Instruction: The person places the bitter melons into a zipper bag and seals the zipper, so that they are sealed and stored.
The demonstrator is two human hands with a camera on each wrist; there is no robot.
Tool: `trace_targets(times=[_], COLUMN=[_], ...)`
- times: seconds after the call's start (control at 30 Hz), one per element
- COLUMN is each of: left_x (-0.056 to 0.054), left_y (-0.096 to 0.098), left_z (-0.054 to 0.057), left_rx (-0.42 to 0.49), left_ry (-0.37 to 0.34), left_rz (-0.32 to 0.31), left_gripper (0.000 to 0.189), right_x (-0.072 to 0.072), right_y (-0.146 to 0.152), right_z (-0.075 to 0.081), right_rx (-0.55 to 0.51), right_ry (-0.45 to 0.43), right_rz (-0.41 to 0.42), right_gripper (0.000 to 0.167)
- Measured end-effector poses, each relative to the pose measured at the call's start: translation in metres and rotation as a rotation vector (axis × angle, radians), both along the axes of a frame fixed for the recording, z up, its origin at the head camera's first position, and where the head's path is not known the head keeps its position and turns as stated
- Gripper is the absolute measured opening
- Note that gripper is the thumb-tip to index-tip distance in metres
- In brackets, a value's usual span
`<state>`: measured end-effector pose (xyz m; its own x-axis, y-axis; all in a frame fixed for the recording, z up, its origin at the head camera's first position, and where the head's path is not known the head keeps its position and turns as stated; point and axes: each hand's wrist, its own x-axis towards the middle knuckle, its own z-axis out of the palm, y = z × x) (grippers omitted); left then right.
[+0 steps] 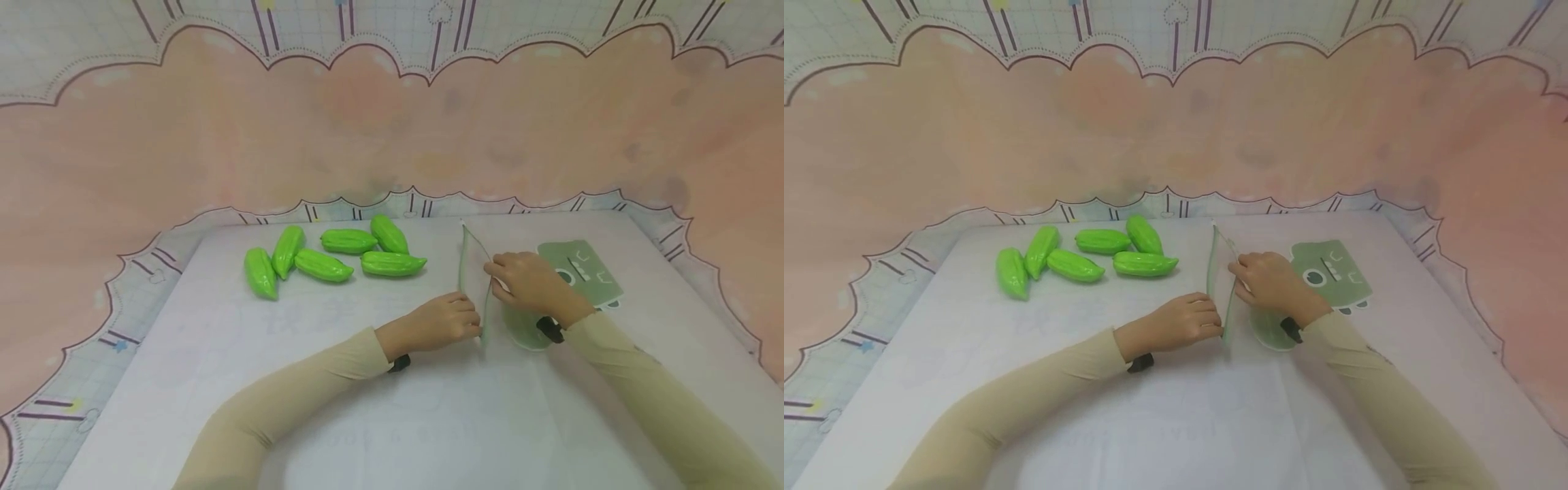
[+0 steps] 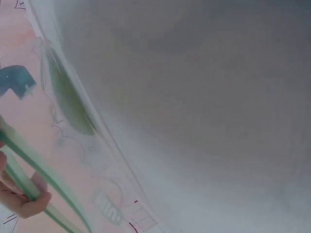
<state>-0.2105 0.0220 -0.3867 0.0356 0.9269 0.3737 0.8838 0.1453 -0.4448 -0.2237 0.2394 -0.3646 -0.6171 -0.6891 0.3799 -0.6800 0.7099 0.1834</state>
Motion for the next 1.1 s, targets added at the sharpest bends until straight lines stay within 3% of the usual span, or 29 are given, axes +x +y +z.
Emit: trace_targets(times=[0.17, 0.33, 0.43, 0.5, 0.6, 0.7, 0.87, 1.1], left_x=[0.002, 0.004, -0.001, -0.009, -0.024, -0.034, -0.038, -0.037], left_y=[-0.001, -0.001, -0.002, -0.003, -0.004, -0.004, -0.002, 0.001], left_z=[-0.005, -0.006, -0.004, -0.002, 0.001, 0.006, 0.013, 0.01], left_rx=[-0.071, -0.136, -0.178, -0.199, -0.197, -0.183, -0.155, -0.097], left_ry=[-0.021, -0.049, -0.104, -0.132, -0.154, -0.145, -0.146, -0.134], left_rz=[-0.013, -0.005, 0.039, 0.105, 0.228, 0.304, 0.317, 0.319], left_gripper=[0.017, 0.018, 0.017, 0.018, 0.022, 0.024, 0.022, 0.02], right_x=[-0.004, -0.003, -0.001, 0.001, 0.003, 0.006, 0.01, 0.012], right_y=[0.0, -0.003, -0.004, -0.004, -0.004, -0.006, -0.008, -0.005], right_z=[-0.005, -0.009, -0.009, -0.007, -0.004, -0.001, -0.002, -0.016], right_rx=[0.04, 0.059, 0.067, 0.074, 0.07, 0.068, 0.078, 0.035], right_ry=[-0.044, -0.023, -0.002, 0.017, 0.049, 0.075, 0.081, 0.094], right_rz=[-0.055, -0.02, 0.026, 0.055, 0.098, 0.141, 0.182, 0.244], right_gripper=[0.012, 0.016, 0.021, 0.024, 0.027, 0.028, 0.026, 0.021])
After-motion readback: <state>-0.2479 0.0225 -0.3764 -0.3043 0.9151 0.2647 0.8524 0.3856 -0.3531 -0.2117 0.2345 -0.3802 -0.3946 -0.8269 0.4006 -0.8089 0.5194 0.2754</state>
